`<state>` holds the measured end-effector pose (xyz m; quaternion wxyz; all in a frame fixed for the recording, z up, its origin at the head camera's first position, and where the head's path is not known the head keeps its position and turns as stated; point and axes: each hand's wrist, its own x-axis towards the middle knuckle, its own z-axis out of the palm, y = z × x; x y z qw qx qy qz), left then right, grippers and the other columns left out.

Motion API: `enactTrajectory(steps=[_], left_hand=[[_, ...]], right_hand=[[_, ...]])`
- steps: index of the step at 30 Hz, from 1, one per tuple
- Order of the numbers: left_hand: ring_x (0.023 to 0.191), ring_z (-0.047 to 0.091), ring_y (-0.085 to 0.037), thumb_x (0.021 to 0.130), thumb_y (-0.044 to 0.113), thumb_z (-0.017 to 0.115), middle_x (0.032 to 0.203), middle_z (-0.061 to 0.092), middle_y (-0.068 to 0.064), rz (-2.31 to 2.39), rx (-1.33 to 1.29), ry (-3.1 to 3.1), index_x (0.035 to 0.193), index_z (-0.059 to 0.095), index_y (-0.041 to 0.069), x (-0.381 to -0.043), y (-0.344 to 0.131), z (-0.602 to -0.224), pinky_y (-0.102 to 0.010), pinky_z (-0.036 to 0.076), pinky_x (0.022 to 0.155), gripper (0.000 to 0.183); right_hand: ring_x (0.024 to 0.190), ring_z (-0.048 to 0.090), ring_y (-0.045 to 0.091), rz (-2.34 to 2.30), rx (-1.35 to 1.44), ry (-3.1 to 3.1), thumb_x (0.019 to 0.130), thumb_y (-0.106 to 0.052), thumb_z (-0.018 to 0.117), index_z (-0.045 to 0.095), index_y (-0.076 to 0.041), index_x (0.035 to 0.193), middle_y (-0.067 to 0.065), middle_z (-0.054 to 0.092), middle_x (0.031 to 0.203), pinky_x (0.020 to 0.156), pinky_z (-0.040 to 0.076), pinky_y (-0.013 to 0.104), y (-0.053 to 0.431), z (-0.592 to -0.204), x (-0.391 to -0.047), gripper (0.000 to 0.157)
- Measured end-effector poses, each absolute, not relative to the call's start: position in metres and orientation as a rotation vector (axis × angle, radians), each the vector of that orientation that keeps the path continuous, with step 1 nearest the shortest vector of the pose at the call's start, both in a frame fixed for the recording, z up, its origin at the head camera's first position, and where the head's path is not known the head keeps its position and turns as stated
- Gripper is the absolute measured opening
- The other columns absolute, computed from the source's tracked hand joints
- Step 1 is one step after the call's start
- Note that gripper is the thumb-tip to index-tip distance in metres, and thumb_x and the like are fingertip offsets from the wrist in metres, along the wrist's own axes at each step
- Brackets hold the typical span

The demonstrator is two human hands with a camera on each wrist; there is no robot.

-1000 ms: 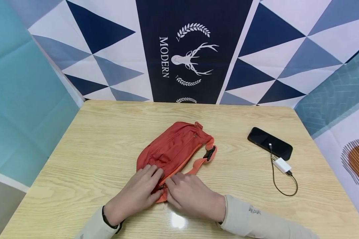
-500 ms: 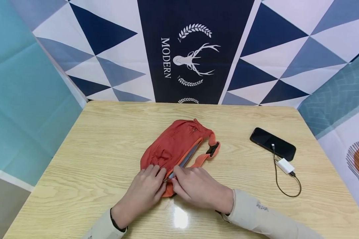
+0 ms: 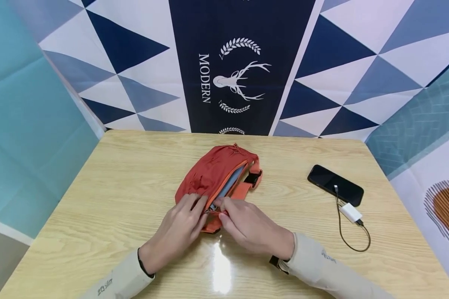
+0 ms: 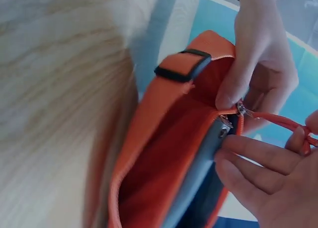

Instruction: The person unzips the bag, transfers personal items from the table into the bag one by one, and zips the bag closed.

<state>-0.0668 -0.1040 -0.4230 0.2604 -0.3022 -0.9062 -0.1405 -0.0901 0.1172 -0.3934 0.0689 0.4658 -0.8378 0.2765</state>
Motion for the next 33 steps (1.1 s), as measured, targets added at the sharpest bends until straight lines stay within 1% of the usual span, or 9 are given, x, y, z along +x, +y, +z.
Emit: enactTrajectory(steps=[4,8,13,15,19,21,25,27,33], left_hand=[[0.094,0.060,-0.022,0.088,0.008,0.070,0.107,0.060,-0.012,-0.432,-0.849,-2.453,0.121,0.062,-0.007,-0.074,-0.103,-0.421,-0.030,0.057,0.075,0.036],[0.095,0.062,-0.021,0.087,0.004,0.073,0.106,0.061,-0.013,-0.502,-0.827,-2.481,0.119,0.063,-0.008,-0.081,-0.103,-0.417,-0.029,0.056,0.078,0.036],[0.088,0.062,-0.019,0.087,-0.001,0.072,0.104,0.060,-0.012,-0.649,-0.784,-2.511,0.116,0.064,-0.007,-0.086,-0.102,-0.407,-0.026,0.056,0.073,0.031],[0.087,0.063,-0.019,0.087,-0.002,0.071,0.103,0.060,-0.012,-0.712,-0.764,-2.509,0.116,0.065,-0.007,-0.089,-0.101,-0.403,-0.026,0.055,0.071,0.030],[0.084,0.062,-0.018,0.088,-0.002,0.071,0.101,0.059,-0.013,-0.764,-0.737,-2.505,0.117,0.064,-0.008,-0.091,-0.100,-0.402,-0.026,0.055,0.068,0.031],[0.083,0.061,-0.017,0.088,0.000,0.072,0.100,0.059,-0.012,-0.768,-0.727,-2.502,0.116,0.064,-0.007,-0.091,-0.100,-0.403,-0.026,0.055,0.068,0.030],[0.078,0.060,-0.016,0.089,0.002,0.072,0.098,0.058,-0.010,-0.819,-0.695,-2.475,0.115,0.065,-0.006,-0.091,-0.102,-0.401,-0.025,0.054,0.065,0.028],[0.076,0.059,-0.015,0.089,0.002,0.071,0.097,0.058,-0.010,-0.840,-0.682,-2.460,0.114,0.065,-0.006,-0.090,-0.103,-0.400,-0.025,0.054,0.063,0.027],[0.081,0.062,-0.019,0.089,-0.002,0.070,0.098,0.060,-0.013,-0.842,-0.700,-2.457,0.115,0.065,-0.008,-0.088,-0.103,-0.396,-0.028,0.056,0.067,0.027]], right_hand=[[0.127,0.056,0.017,0.944,1.375,-2.591,0.107,-0.024,0.038,0.053,-0.009,0.117,0.010,0.059,0.137,0.101,0.048,0.039,0.117,-0.396,-0.094,0.023],[0.138,0.044,0.019,0.912,1.379,-2.635,0.108,-0.029,0.035,0.048,-0.005,0.135,0.011,0.050,0.147,0.110,0.038,0.040,0.114,-0.399,-0.098,0.038],[0.145,0.034,0.021,0.894,1.416,-2.633,0.109,-0.028,0.032,0.053,-0.010,0.120,0.010,0.045,0.151,0.115,0.030,0.040,0.110,-0.402,-0.106,0.030],[0.144,0.034,0.020,0.922,1.428,-2.629,0.109,-0.027,0.032,0.053,-0.014,0.105,0.009,0.047,0.149,0.115,0.030,0.040,0.108,-0.402,-0.110,0.024],[0.140,0.037,0.014,1.040,1.405,-2.660,0.109,-0.028,0.034,0.049,-0.019,0.095,0.005,0.050,0.145,0.113,0.034,0.040,0.108,-0.401,-0.117,0.022],[0.136,0.043,0.013,1.092,1.381,-2.648,0.109,-0.028,0.036,0.054,-0.017,0.107,0.004,0.050,0.144,0.110,0.038,0.039,0.110,-0.400,-0.118,0.021],[0.117,0.058,0.014,1.031,1.395,-2.498,0.107,-0.024,0.039,0.053,-0.009,0.122,0.007,0.057,0.137,0.094,0.050,0.035,0.113,-0.402,-0.118,0.026],[0.111,0.061,0.015,0.942,1.411,-2.400,0.106,-0.023,0.039,0.054,-0.008,0.116,0.010,0.059,0.132,0.090,0.052,0.035,0.112,-0.404,-0.117,0.023],[0.132,0.051,0.031,0.613,1.433,-2.286,0.109,-0.027,0.030,0.054,-0.003,0.107,0.022,0.057,0.136,0.110,0.038,0.041,0.100,-0.412,-0.111,0.034]])
